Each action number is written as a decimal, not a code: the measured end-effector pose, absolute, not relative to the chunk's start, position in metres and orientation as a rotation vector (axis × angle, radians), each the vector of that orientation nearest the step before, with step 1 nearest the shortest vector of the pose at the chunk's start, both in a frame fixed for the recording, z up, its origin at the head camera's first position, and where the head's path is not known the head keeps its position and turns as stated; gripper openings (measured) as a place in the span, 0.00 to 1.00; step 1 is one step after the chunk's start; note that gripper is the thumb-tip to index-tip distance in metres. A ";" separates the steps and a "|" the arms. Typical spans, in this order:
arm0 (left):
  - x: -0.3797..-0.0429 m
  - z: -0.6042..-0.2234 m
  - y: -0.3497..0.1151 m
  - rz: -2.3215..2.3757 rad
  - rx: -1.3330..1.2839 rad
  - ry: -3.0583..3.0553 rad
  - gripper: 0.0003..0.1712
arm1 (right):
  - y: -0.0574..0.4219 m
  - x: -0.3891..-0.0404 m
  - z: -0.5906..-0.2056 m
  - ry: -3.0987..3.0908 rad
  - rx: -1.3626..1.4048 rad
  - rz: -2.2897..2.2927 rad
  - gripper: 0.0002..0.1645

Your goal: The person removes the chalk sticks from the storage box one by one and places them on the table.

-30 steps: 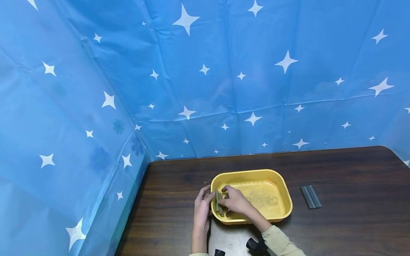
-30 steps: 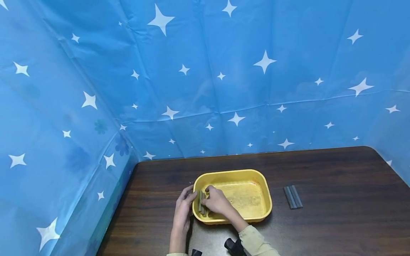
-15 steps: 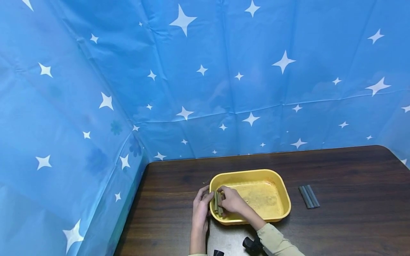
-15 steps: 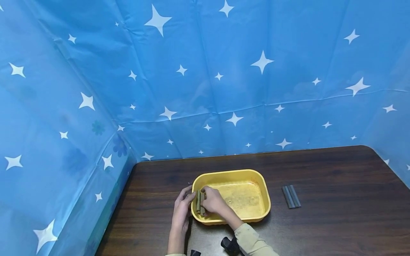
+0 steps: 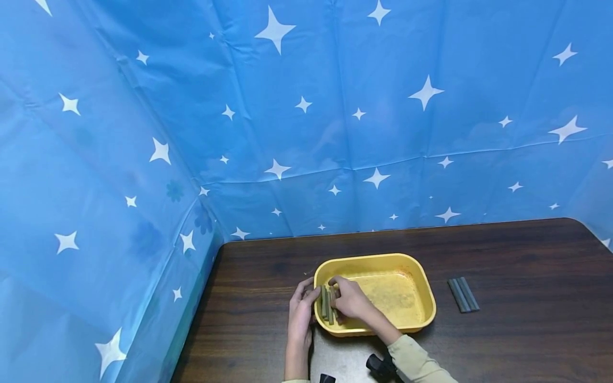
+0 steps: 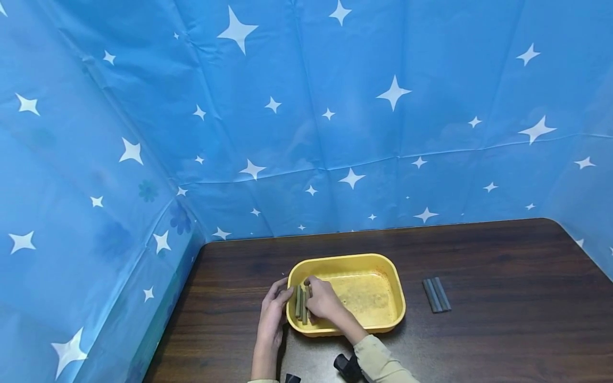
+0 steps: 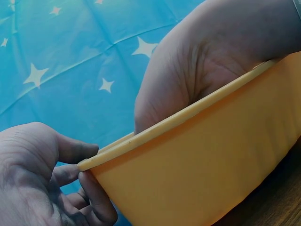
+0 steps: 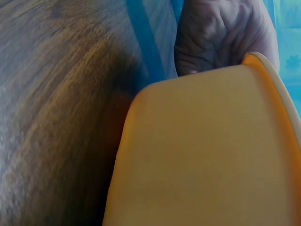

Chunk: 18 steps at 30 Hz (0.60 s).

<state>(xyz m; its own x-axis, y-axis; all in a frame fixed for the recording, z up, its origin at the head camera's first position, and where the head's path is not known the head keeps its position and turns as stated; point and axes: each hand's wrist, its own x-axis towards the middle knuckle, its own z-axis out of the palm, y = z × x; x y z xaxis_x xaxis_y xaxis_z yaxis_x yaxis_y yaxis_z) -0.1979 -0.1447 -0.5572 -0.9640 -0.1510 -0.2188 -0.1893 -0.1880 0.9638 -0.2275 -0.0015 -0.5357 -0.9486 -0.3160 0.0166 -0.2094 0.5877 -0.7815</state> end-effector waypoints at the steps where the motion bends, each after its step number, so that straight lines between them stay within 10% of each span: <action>1: -0.198 -0.557 -0.145 2.365 -0.418 1.984 0.26 | 0.000 -0.227 -0.535 2.673 -0.441 -1.313 0.26; 18: -0.197 -0.557 -0.143 2.385 -0.417 1.973 0.26 | 0.048 -0.228 -0.508 2.260 -0.275 -1.675 0.30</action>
